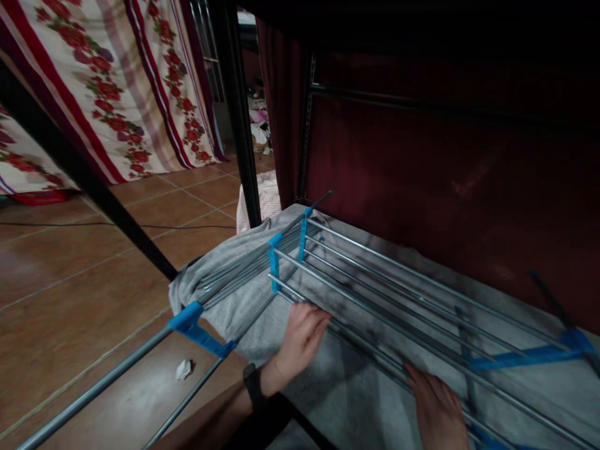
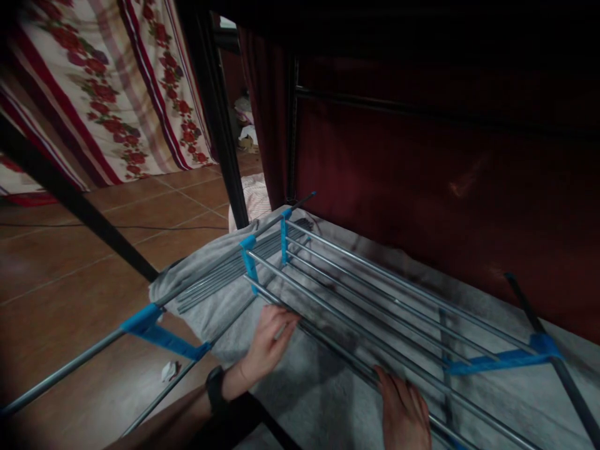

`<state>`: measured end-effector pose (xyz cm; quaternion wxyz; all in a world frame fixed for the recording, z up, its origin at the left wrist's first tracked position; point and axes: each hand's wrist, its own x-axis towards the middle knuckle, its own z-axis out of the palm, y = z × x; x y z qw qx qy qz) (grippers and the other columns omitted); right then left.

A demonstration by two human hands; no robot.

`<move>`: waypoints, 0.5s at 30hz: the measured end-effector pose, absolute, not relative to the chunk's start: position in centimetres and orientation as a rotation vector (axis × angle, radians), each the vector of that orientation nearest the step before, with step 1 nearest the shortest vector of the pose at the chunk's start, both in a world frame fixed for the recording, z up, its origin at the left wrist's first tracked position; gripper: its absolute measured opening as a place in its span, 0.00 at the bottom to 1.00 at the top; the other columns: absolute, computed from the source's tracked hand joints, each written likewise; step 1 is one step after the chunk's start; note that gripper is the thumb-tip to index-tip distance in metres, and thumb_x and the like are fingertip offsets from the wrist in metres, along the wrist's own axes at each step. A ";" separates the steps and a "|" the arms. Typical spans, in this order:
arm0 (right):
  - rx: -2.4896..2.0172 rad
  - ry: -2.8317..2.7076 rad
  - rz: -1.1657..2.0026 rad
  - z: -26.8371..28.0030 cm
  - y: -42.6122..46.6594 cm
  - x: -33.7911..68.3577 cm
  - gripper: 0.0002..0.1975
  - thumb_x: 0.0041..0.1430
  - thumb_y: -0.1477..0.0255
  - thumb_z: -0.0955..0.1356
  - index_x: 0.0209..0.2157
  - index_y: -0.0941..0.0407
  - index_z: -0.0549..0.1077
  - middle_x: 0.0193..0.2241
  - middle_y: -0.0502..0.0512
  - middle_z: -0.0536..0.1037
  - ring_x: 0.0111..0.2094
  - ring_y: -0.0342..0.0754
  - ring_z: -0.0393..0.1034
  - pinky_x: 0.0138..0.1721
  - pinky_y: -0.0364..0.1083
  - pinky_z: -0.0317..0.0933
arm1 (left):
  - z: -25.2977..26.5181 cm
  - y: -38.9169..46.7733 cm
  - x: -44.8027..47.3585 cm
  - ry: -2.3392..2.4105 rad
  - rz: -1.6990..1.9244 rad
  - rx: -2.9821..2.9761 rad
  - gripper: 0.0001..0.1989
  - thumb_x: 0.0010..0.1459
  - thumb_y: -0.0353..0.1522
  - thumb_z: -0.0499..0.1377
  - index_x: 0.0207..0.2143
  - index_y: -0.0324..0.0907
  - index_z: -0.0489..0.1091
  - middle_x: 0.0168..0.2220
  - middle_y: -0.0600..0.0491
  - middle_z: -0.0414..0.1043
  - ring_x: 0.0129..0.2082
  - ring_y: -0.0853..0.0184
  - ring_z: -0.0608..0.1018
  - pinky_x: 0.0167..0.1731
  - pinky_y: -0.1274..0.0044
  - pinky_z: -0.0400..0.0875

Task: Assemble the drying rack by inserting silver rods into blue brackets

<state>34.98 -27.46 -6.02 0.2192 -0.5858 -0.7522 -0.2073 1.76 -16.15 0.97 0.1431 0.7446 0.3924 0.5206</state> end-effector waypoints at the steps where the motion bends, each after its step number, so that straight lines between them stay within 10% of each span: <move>1: -1.608 -2.092 -0.586 -6.2 -27.4 35.2 0.27 0.66 0.77 0.58 0.64 0.48 0.62 0.42 0.54 0.80 0.37 0.54 0.75 0.43 0.54 0.64 | 0.3 -15.6 0.7 1.230 1.588 1.958 0.08 0.70 0.35 0.54 0.41 0.46 0.73 0.37 0.51 0.74 0.39 0.65 0.74 0.42 0.71 0.68; 9: -1.559 -2.168 -0.659 -8.1 -27.1 37.1 0.25 0.68 0.75 0.59 0.64 0.50 0.64 0.41 0.53 0.81 0.37 0.52 0.76 0.43 0.51 0.64 | -1.7 -8.9 -4.7 1.614 1.908 0.913 0.23 0.63 0.54 0.53 0.40 0.45 0.70 0.42 0.49 0.74 0.45 0.59 0.75 0.52 0.67 0.69; 15: -1.637 -2.090 -0.584 -8.1 -27.4 36.0 0.27 0.68 0.76 0.57 0.66 0.47 0.62 0.42 0.53 0.80 0.39 0.53 0.75 0.45 0.53 0.63 | -0.5 -5.3 -5.4 1.352 1.675 0.984 0.34 0.64 0.59 0.46 0.26 0.42 0.72 0.27 0.48 0.74 0.33 0.61 0.77 0.39 0.71 0.73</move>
